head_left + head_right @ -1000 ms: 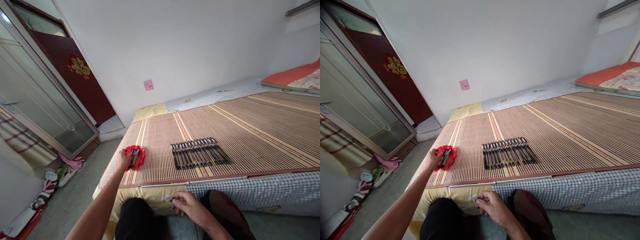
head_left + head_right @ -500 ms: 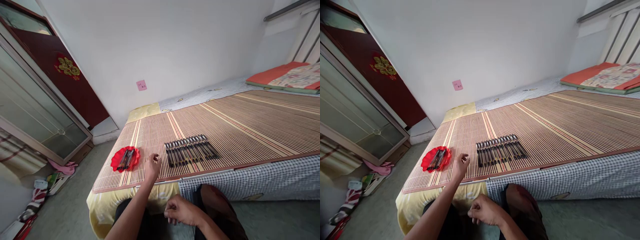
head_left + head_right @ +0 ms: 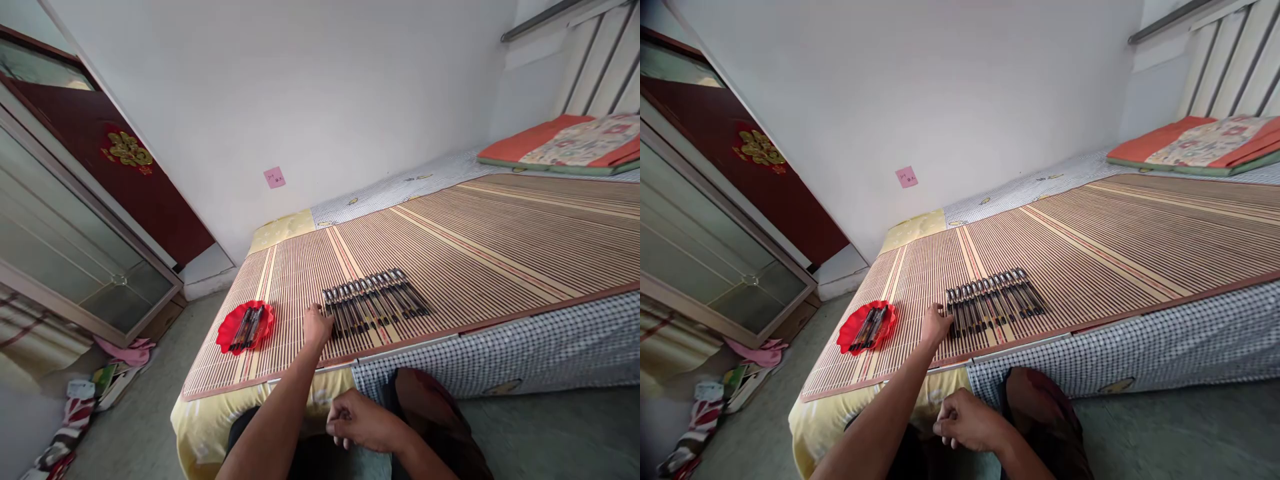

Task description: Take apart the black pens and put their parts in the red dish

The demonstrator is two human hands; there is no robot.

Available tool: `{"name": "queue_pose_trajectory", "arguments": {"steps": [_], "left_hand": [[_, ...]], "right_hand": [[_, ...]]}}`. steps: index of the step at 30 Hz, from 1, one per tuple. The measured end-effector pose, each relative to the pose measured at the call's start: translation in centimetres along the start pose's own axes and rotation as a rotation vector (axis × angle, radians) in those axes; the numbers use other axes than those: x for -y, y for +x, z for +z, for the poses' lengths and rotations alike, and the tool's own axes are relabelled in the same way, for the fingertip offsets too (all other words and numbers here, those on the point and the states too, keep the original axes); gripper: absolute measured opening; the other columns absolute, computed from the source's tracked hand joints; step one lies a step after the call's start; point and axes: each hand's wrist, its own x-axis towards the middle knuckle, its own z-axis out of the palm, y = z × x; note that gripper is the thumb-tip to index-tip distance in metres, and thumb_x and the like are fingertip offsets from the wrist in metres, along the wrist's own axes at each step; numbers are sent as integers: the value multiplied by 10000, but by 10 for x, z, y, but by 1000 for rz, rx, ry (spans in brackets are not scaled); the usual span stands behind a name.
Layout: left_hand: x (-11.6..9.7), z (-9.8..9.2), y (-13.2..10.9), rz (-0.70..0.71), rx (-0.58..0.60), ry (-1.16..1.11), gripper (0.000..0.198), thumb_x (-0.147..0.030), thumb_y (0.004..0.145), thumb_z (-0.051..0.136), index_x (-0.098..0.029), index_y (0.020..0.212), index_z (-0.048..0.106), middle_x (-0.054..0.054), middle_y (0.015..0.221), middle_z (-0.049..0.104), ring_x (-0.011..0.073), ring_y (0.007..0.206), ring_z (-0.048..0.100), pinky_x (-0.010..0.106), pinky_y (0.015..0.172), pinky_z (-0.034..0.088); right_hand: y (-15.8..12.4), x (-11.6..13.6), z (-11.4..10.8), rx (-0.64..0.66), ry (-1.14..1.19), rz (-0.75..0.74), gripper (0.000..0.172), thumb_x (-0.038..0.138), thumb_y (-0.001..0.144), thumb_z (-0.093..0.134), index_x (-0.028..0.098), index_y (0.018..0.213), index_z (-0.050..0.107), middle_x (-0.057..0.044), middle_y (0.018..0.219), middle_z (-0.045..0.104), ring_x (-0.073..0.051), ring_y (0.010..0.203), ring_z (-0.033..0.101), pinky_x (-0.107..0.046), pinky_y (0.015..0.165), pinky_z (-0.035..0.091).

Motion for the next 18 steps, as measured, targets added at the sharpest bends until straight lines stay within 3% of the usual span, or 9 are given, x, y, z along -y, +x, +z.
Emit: {"name": "queue_pose_trajectory", "arguments": {"steps": [10, 15, 18], "left_hand": [[12, -15, 3, -74, -7, 24, 353, -408, 979, 667, -147, 1215, 644, 98, 1167, 688, 225, 981, 681, 419, 882, 563], [17, -21, -8, -57, -70, 1, 289, -208, 944, 679, -137, 1216, 613, 107, 1166, 675, 242, 1043, 659, 408, 912, 536], [17, -22, -14, -39, -117, -39, 350, -74, 893, 669, -130, 1229, 587, 140, 1185, 665, 246, 1084, 646, 367, 920, 514]], "right_hand": [[3, -6, 0, 10, 2, 0, 70, 187, 763, 614, 172, 696, 628, 19, 619, 648, -102, 531, 582, -214, 548, 442], [3, -6, 0, 3, -15, -1, 71, 199, 777, 612, 173, 713, 630, 16, 626, 650, -108, 532, 581, -219, 542, 435], [3, -5, 1, 0, -24, -2, 70, 202, 784, 612, 172, 724, 632, 17, 625, 648, -113, 536, 583, -226, 546, 438]]}}
